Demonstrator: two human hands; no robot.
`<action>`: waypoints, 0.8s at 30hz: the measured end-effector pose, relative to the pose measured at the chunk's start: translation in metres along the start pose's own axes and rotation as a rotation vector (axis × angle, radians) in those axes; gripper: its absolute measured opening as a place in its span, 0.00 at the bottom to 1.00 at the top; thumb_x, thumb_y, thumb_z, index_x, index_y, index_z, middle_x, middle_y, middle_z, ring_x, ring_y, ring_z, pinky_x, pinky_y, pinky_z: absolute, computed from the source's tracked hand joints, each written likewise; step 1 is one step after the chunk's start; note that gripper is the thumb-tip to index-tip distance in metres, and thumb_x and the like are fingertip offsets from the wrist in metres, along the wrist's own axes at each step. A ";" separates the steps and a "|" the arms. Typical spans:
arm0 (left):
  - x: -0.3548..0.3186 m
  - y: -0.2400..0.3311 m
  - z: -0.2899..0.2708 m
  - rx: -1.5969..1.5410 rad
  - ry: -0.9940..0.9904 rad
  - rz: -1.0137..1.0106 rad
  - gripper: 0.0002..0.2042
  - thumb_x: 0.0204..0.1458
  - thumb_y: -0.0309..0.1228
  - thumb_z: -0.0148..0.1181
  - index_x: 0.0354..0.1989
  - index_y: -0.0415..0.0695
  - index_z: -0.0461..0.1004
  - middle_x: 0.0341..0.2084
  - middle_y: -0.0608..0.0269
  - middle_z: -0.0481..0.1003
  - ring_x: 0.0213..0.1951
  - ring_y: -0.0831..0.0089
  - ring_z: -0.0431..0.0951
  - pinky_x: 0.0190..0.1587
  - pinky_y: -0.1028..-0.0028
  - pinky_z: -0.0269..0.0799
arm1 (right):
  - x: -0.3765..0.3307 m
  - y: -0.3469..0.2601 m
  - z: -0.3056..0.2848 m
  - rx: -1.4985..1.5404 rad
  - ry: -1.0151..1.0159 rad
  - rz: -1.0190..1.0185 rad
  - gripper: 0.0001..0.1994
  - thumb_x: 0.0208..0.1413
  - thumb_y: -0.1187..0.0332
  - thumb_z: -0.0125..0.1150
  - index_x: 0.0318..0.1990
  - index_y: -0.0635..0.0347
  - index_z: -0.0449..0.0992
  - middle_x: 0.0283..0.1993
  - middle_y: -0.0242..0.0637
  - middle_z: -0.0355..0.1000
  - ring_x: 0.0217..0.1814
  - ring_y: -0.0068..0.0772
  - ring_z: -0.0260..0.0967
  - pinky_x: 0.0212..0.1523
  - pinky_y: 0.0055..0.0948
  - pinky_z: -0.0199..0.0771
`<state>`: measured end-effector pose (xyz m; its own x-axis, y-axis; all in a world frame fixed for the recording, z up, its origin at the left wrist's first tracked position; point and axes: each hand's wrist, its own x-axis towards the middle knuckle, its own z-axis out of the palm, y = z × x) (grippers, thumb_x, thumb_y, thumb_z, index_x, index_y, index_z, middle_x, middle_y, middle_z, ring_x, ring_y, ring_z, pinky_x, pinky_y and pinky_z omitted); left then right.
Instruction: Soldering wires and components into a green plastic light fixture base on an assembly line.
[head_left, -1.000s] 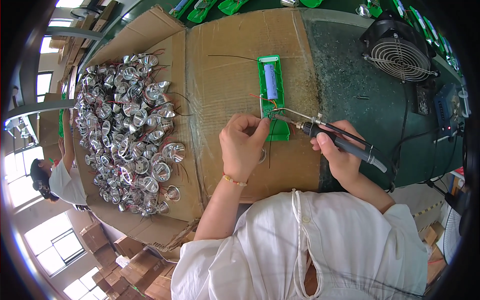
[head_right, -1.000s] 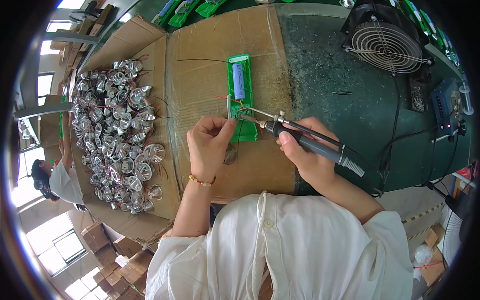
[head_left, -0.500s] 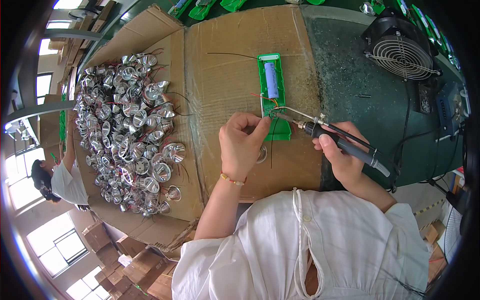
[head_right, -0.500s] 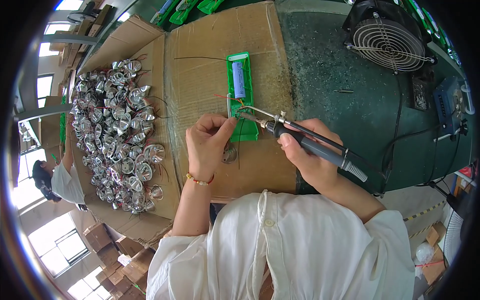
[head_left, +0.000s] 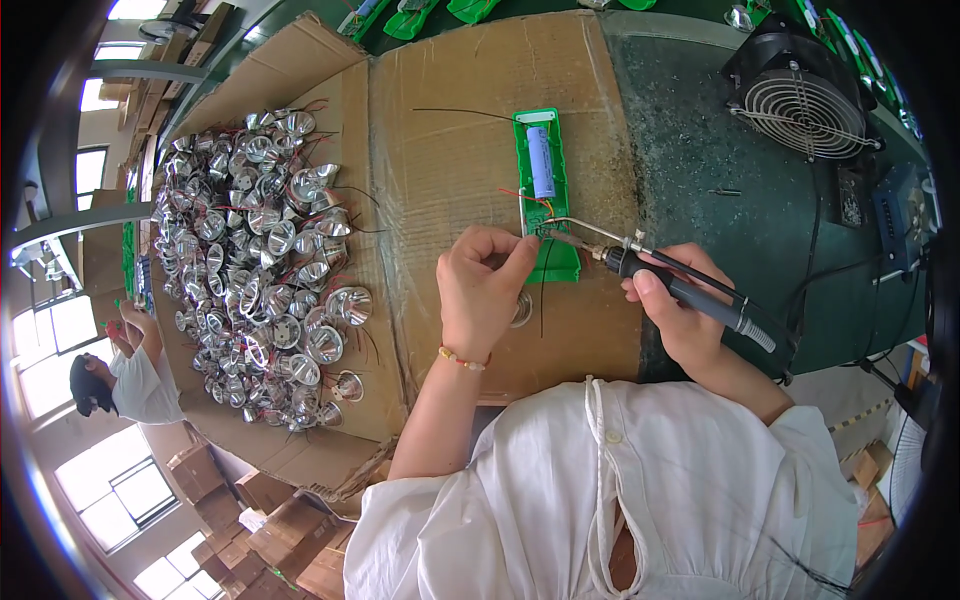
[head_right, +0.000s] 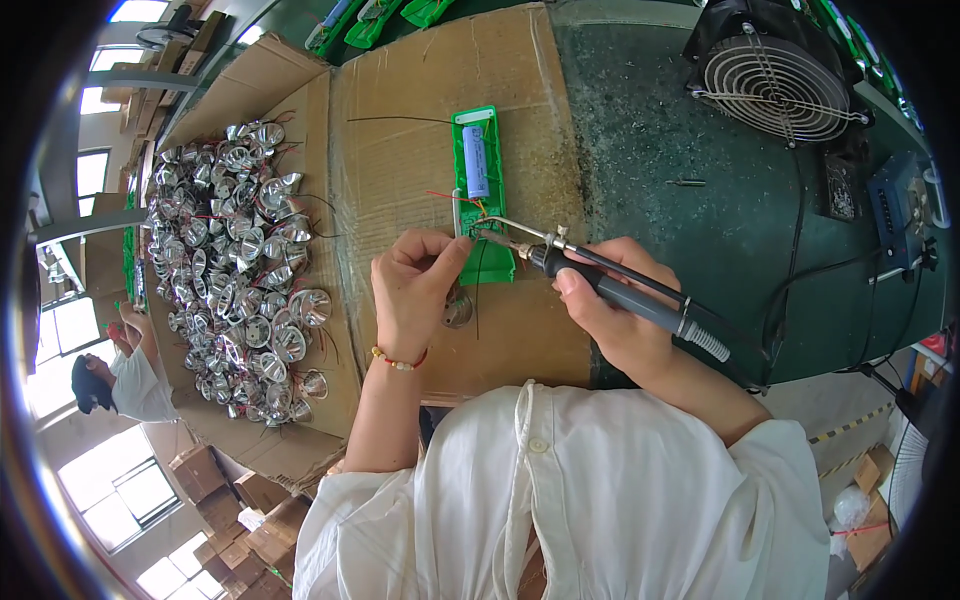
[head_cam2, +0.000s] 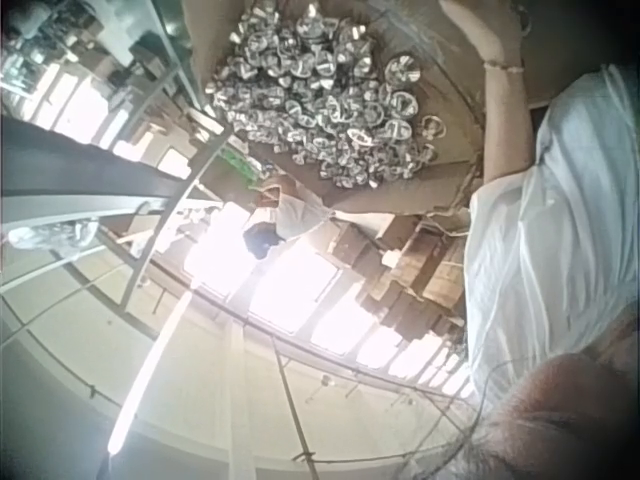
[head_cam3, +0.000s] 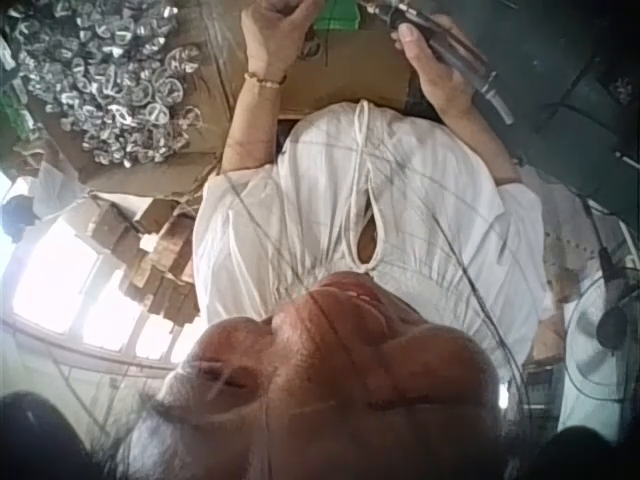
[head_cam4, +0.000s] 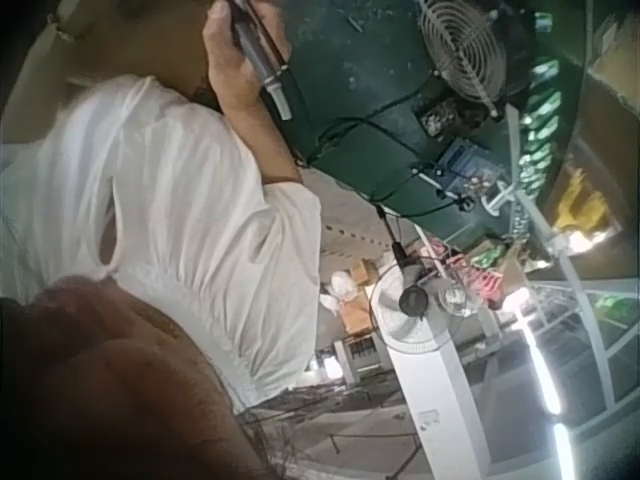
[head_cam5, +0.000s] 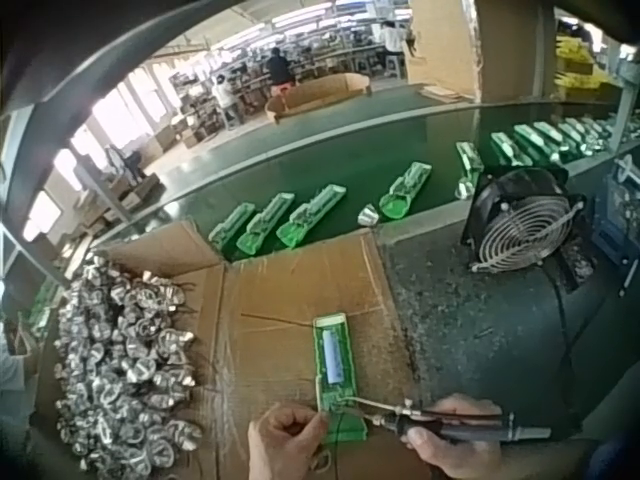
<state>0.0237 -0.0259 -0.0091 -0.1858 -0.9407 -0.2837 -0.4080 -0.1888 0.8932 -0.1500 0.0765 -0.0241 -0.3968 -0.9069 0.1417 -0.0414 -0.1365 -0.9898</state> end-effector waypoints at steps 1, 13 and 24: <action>0.000 0.000 0.000 0.000 0.002 0.013 0.08 0.46 0.27 0.63 0.23 0.34 0.75 0.22 0.64 0.73 0.23 0.82 0.71 0.26 0.81 0.67 | 0.000 0.000 -0.001 -0.006 -0.001 0.006 0.06 0.50 0.74 0.60 0.32 0.67 0.70 0.22 0.33 0.73 0.20 0.14 0.65 0.21 0.17 0.65; 0.001 0.001 -0.001 0.029 0.006 -0.018 0.09 0.45 0.28 0.64 0.22 0.34 0.75 0.22 0.63 0.73 0.22 0.81 0.71 0.26 0.80 0.66 | -0.003 -0.008 -0.017 -0.022 0.033 -0.015 0.09 0.52 0.74 0.58 0.38 0.70 0.68 0.29 0.42 0.73 0.27 0.24 0.72 0.30 0.23 0.74; -0.005 0.002 -0.011 0.194 0.028 0.169 0.05 0.44 0.26 0.63 0.24 0.36 0.76 0.18 0.61 0.77 0.21 0.82 0.75 0.25 0.80 0.69 | 0.006 0.005 -0.049 0.007 0.194 -0.022 0.10 0.51 0.73 0.60 0.36 0.70 0.68 0.27 0.42 0.74 0.28 0.24 0.73 0.29 0.22 0.73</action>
<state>0.0338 -0.0250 -0.0020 -0.2422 -0.9622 -0.1244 -0.5377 0.0264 0.8427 -0.1975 0.0896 -0.0286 -0.5651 -0.8100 0.1567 -0.0460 -0.1587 -0.9863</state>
